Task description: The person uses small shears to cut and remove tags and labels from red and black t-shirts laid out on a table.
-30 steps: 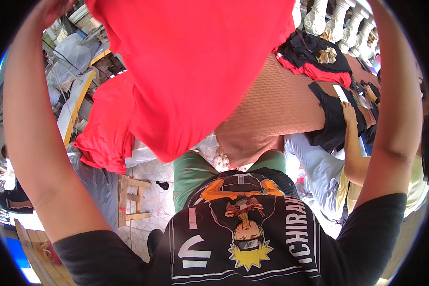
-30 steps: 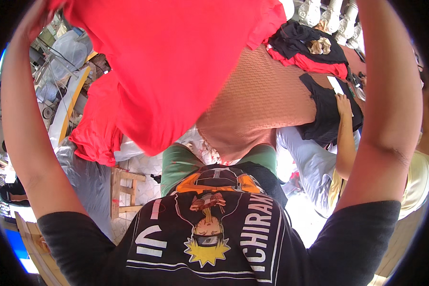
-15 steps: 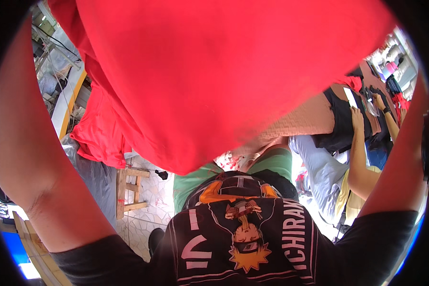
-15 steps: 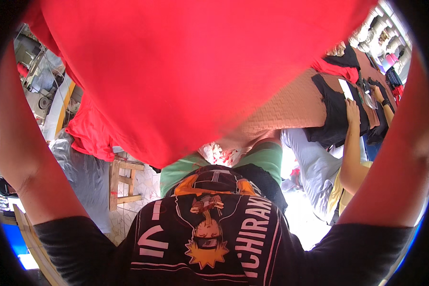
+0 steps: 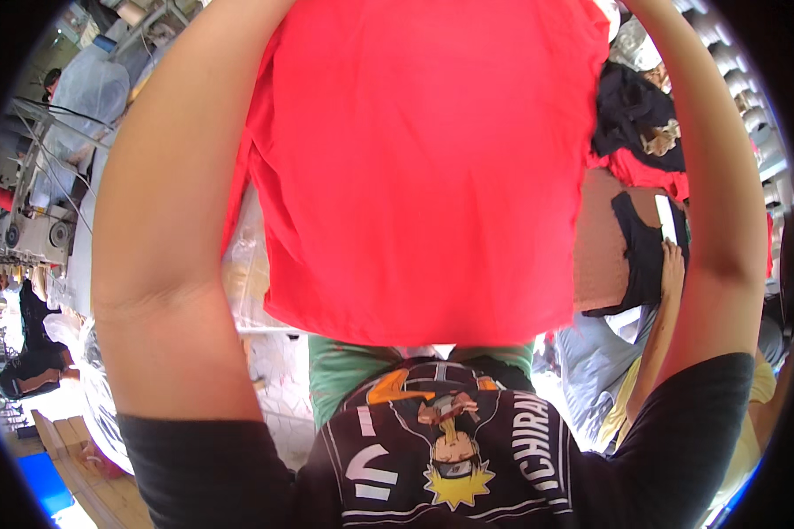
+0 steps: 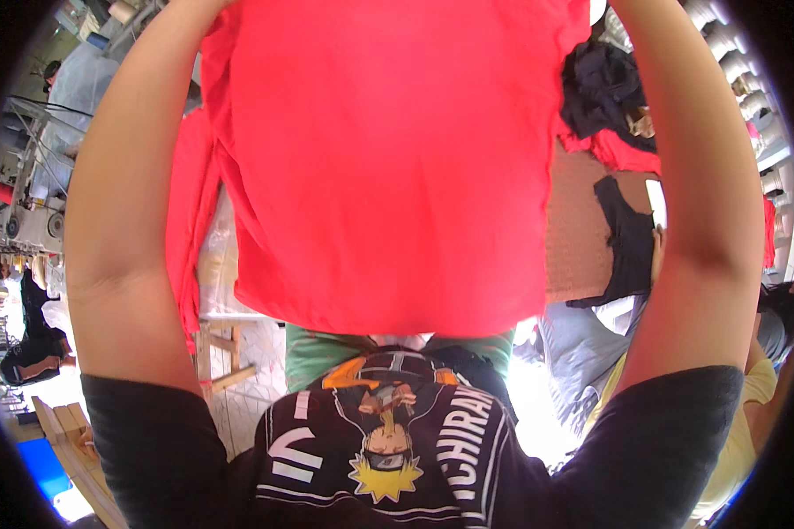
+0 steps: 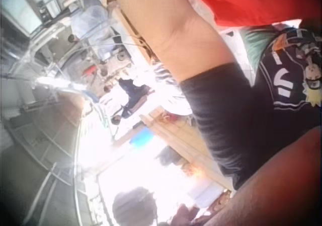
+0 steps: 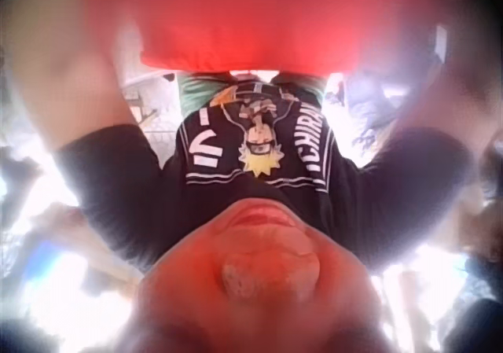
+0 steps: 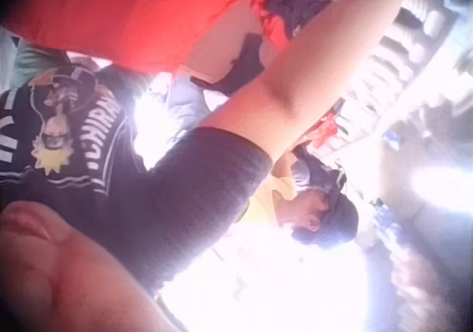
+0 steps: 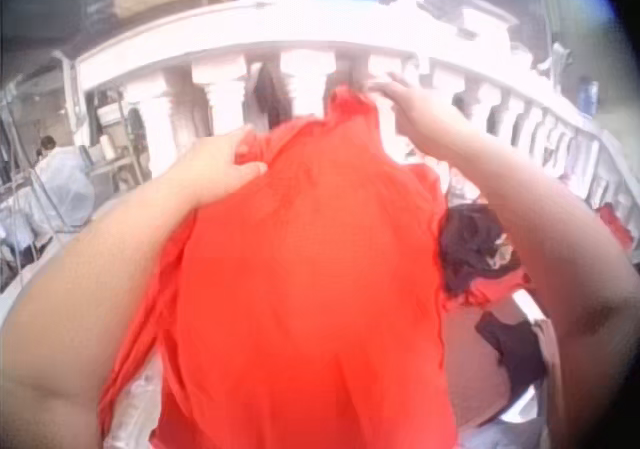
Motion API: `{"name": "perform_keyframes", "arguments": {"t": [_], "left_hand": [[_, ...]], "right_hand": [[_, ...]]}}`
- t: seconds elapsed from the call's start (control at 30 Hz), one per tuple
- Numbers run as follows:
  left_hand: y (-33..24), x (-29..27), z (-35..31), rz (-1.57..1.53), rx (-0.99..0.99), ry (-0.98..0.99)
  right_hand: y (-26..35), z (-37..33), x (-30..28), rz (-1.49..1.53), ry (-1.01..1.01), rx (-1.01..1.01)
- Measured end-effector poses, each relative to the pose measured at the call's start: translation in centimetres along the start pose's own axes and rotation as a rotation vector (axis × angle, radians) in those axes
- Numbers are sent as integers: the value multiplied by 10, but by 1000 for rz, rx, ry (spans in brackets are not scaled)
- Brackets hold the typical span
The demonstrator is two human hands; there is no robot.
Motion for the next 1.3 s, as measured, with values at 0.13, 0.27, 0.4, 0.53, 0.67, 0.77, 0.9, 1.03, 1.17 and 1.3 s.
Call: {"name": "perform_keyframes", "arguments": {"t": [0.13, 0.27, 0.4, 0.53, 0.67, 0.77, 0.9, 1.03, 1.17, 1.3], "left_hand": [[-26, 37, -100, -226, -31, 375], [-44, 74, -210, -604, -277, 413], [-51, 106, -288, -444, -471, 344], [-52, 124, -321, -265, -450, 338], [-54, 128, -319, -260, -520, 322], [-48, 133, -320, -319, -468, 279], [-96, 75, -311, -724, -173, 559], [-175, 47, -345, -488, 328, 443], [-170, 78, -370, -413, 201, 437], [-157, 72, -358, -698, -42, 572]], "right_hand": [[45, -139, -7, 406, 196, -3], [42, -271, 24, 955, 275, 472], [83, -303, 34, 1082, 485, 762], [106, -290, 22, 934, 486, 565], [116, -292, 11, 926, 448, 519], [117, -295, 4, 876, 420, 455], [115, -296, -14, 847, 420, 473], [101, -308, -22, 785, 380, 527], [105, -307, -34, 734, 363, 491], [105, -314, -37, 751, 383, 507]]}}
Point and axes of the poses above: each hand's wrist, its own z-axis towards the middle knuckle, its own x-axis out of the palm, y = z × x, the point moved 1 cm from there along z, towards the middle knuckle, and after that the axes turned 8 degrees about -x, right-handed, at the moved point
